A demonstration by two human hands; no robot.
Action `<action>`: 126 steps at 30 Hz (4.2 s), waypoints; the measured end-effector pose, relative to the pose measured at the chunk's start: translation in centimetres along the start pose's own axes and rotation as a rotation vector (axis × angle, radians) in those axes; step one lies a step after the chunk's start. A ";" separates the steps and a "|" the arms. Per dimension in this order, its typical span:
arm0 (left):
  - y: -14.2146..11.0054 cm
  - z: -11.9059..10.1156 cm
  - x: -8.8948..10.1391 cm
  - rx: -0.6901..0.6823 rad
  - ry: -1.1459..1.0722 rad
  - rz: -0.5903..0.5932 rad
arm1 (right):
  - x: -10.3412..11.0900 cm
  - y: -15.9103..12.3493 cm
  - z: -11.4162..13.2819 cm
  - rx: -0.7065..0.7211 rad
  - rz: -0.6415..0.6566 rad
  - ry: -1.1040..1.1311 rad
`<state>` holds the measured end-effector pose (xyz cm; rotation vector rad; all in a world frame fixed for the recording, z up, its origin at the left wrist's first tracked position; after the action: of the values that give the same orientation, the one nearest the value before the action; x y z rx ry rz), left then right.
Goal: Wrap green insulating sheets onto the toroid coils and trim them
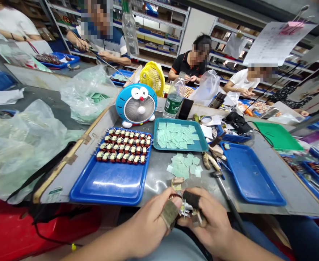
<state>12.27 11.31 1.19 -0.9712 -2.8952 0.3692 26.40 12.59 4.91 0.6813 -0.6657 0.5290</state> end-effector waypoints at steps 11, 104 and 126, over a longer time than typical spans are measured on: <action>0.4 2.2 1.2 0.093 -0.203 -0.064 | -1.8 1.0 -1.8 -0.149 0.047 0.207; 2.7 2.4 1.8 0.039 0.208 -0.155 | -5.7 -7.0 -4.9 -0.780 0.220 0.258; 2.7 1.7 2.2 -0.015 0.357 -0.093 | -6.0 -5.3 -4.7 -0.830 0.233 0.323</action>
<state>11.84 14.38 -1.19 -0.8054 -2.6086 0.1492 27.50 11.04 -4.21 -0.2611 -0.5918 0.5048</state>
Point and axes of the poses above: each hand's wrist, its own y-axis towards the middle knuckle, its own x-axis out of the back of the hand, z = x × y, the point moved 7 cm from there along y, towards the middle knuckle, and after that the axes turned 5 degrees about z, right-handed, at the moved point
